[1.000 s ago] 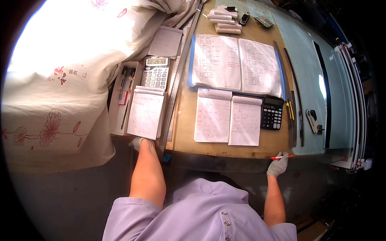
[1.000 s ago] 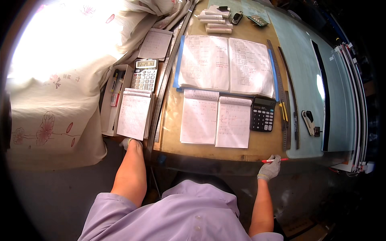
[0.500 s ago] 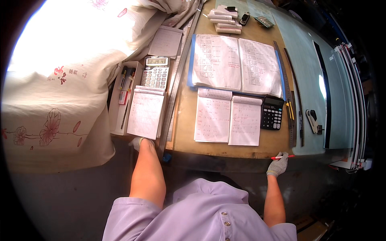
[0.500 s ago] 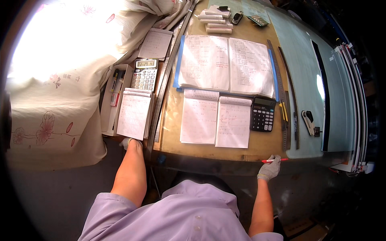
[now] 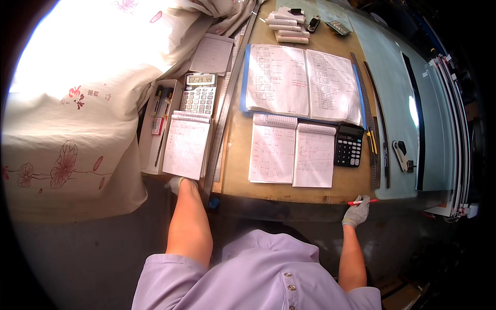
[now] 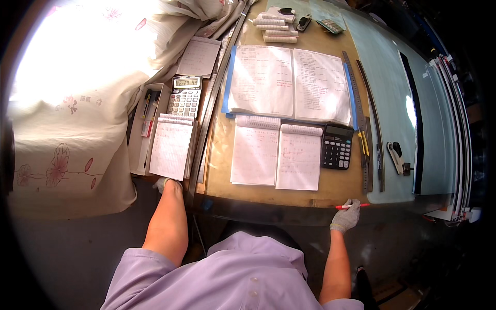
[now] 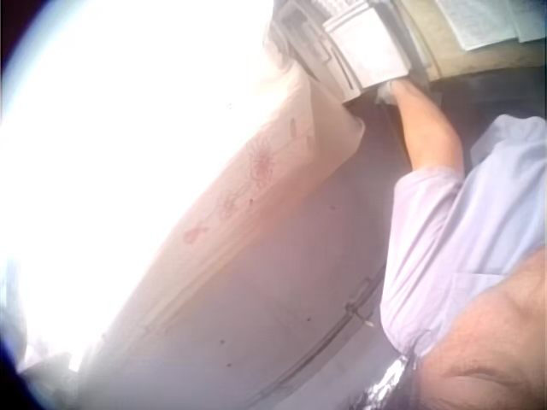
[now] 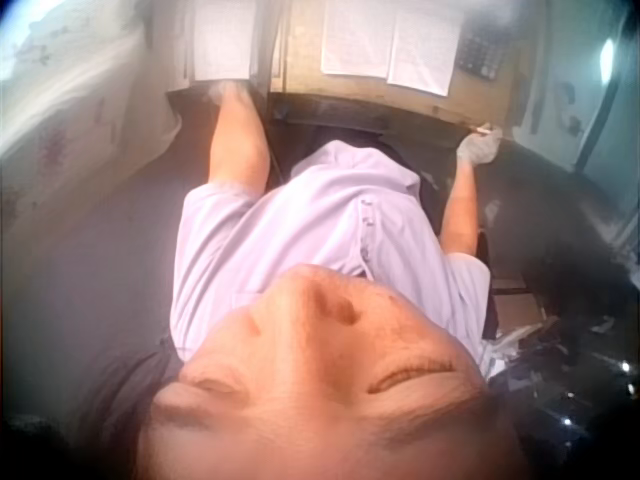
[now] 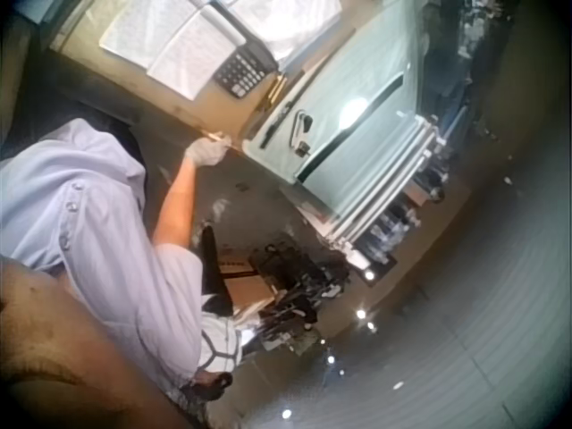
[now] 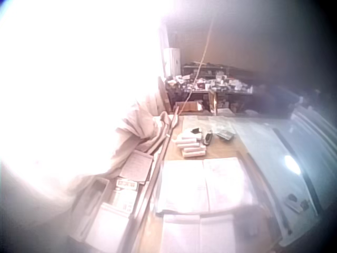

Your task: The person writes on a notepad with a red pen, then uses a calculator to perform calculations. They then measure a large sheet of glass on a cutting table using a long metal ruler and a glass cutter, marking the glass for a cut.

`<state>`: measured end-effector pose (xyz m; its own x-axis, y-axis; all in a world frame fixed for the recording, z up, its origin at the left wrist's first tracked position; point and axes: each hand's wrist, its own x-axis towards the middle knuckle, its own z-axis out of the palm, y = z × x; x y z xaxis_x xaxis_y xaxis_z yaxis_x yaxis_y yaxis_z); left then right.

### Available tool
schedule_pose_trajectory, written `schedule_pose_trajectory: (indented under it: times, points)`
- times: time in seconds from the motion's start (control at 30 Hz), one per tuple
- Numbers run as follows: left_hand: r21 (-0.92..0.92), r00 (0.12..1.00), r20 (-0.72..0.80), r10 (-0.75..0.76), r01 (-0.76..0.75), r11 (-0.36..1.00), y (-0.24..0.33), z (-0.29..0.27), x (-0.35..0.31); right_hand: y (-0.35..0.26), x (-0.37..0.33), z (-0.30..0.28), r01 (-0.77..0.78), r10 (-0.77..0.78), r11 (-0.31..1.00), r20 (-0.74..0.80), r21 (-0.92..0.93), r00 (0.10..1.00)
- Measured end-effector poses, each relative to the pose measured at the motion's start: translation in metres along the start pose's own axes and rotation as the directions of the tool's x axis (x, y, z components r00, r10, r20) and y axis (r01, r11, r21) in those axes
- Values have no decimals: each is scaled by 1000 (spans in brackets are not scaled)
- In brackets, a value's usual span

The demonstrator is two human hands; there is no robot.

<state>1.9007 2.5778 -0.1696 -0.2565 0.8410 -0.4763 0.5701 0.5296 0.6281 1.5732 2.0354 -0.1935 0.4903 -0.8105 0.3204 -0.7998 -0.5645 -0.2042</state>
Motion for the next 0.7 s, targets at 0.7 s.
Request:
schedule_pose_trajectory:
  times: [0.7]
  points:
    - [45, 999, 35, 40, -42, 998, -4, 3, 6, -9, -1, -9, 4, -3, 1000, -34, 31, 999]
